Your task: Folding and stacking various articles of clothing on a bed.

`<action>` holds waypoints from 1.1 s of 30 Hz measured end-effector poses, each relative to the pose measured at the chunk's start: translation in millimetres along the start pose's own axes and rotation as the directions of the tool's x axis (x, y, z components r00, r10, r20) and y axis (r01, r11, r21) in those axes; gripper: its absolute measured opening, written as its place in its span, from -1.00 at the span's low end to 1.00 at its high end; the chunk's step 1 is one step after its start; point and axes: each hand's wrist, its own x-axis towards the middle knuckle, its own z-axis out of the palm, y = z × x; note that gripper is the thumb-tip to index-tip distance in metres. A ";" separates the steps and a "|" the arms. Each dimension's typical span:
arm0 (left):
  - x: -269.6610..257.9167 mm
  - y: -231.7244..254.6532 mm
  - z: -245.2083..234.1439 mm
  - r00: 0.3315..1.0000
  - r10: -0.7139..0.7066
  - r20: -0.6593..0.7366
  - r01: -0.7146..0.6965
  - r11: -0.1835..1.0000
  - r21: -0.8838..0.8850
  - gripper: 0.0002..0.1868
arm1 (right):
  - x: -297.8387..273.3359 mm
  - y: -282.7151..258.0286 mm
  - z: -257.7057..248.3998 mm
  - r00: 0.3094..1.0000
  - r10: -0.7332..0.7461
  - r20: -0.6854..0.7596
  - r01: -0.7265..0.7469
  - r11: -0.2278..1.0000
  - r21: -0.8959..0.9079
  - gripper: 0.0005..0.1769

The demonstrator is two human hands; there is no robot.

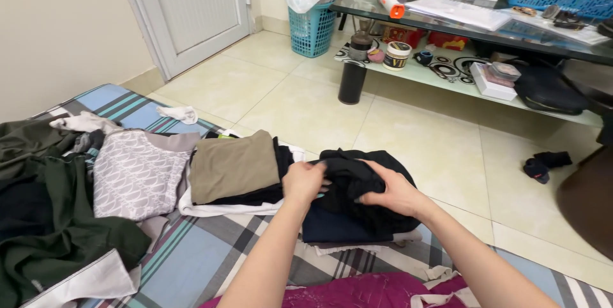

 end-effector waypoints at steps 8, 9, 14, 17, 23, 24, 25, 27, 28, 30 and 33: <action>-36.1 13.8 0.9 0.867 -0.479 0.135 0.453 0.872 0.184 -0.10 | 6.6 61.2 -5.8 0.945 0.313 -0.093 -0.211 0.804 0.557 -0.27; -38.9 11.9 4.5 0.926 -0.368 0.087 0.359 0.928 0.097 -0.17 | 7.4 70.0 -6.3 0.937 0.337 -0.089 -0.216 0.764 0.608 -0.31; -13.1 -5.7 42.5 0.995 -0.098 -0.007 0.098 0.995 0.027 -0.42 | 11.6 81.8 -10.2 0.938 0.331 -0.103 -0.170 0.701 0.693 -0.36; -20.3 12.8 45.6 0.975 -0.185 0.122 0.210 0.945 -0.252 -0.32 | 12.0 65.2 -12.3 0.945 0.299 -0.134 -0.099 0.650 0.754 -0.32; -42.5 38.6 40.5 0.886 -0.265 0.380 0.461 0.585 -0.668 -0.06 | 6.4 17.9 1.7 0.984 -0.091 -0.155 0.116 0.980 0.162 -0.08; -29.2 23.3 44.8 0.889 -0.167 0.427 0.435 0.599 -0.672 -0.17 | 3.9 6.4 5.7 0.992 -0.124 -0.022 0.123 0.991 -0.059 -0.06; -21.2 13.4 43.7 0.890 -0.167 0.424 0.433 0.598 -0.674 -0.17 | 5.9 7.7 5.1 0.992 -0.127 -0.020 0.125 0.990 -0.059 -0.06; -5.4 -5.8 40.7 0.923 -0.221 0.315 0.383 0.588 -0.712 -0.38 | 9.8 9.5 4.3 0.977 -0.093 0.193 -0.013 0.874 0.486 -0.17; 6.5 -17.5 37.6 0.924 -0.221 0.312 0.382 0.588 -0.713 -0.38 | 10.7 6.8 1.9 0.976 -0.096 0.194 -0.011 0.874 0.486 -0.17; 29.6 -40.1 34.1 0.929 -0.237 0.283 0.367 0.521 -0.771 -0.57 | 11.3 1.7 -5.3 0.999 -0.034 -0.037 0.050 0.725 0.687 -0.24; 19.5 -14.9 5.5 0.932 -0.097 0.348 0.355 0.430 -0.830 -0.54 | 12.9 -6.9 -4.9 0.838 0.164 -0.520 -0.142 0.986 0.082 -0.15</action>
